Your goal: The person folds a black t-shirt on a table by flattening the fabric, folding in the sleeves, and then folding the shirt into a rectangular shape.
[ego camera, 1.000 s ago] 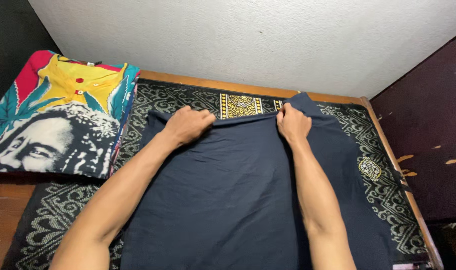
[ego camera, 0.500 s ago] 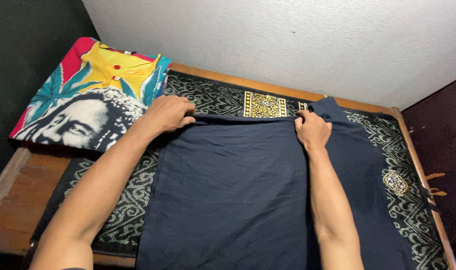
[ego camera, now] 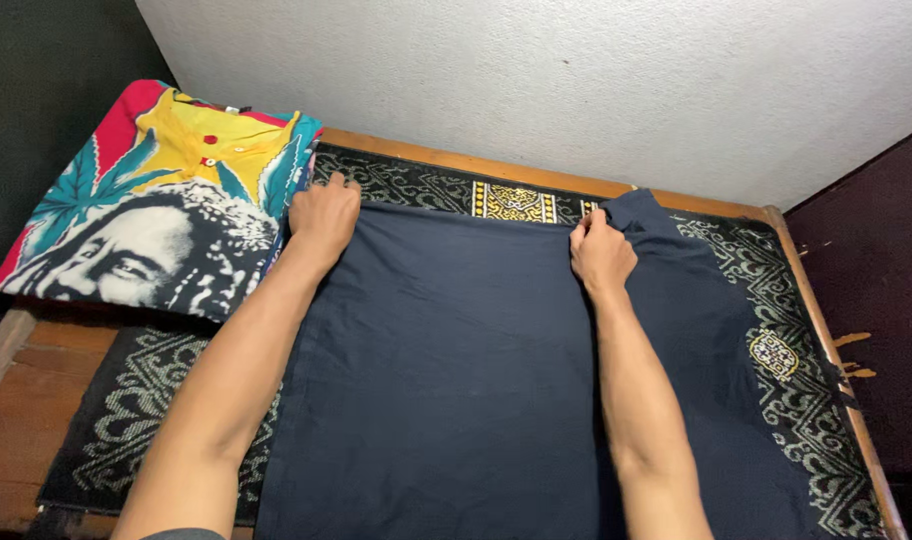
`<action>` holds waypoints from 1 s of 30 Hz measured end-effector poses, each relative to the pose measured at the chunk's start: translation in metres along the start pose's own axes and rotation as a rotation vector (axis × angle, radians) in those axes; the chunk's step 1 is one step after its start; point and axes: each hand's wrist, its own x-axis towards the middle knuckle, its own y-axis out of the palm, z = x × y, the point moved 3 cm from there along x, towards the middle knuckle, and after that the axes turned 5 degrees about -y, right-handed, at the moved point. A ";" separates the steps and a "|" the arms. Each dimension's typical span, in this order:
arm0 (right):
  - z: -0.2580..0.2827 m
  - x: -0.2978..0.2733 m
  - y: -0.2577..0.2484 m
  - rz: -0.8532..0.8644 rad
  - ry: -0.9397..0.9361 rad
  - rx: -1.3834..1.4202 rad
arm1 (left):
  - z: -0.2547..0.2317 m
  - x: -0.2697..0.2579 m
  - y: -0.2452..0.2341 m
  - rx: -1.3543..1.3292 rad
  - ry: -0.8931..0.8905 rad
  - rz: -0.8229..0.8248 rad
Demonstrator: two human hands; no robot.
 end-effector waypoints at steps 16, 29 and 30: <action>-0.050 0.030 0.016 0.311 0.195 0.349 | -0.322 -0.052 -0.001 -0.504 0.284 0.190; -0.014 0.011 -0.013 0.214 0.189 0.178 | -0.073 -0.062 -0.025 -0.210 -0.154 0.342; -0.011 0.006 -0.014 0.177 0.164 0.163 | -0.057 -0.061 -0.026 -0.217 -0.176 0.326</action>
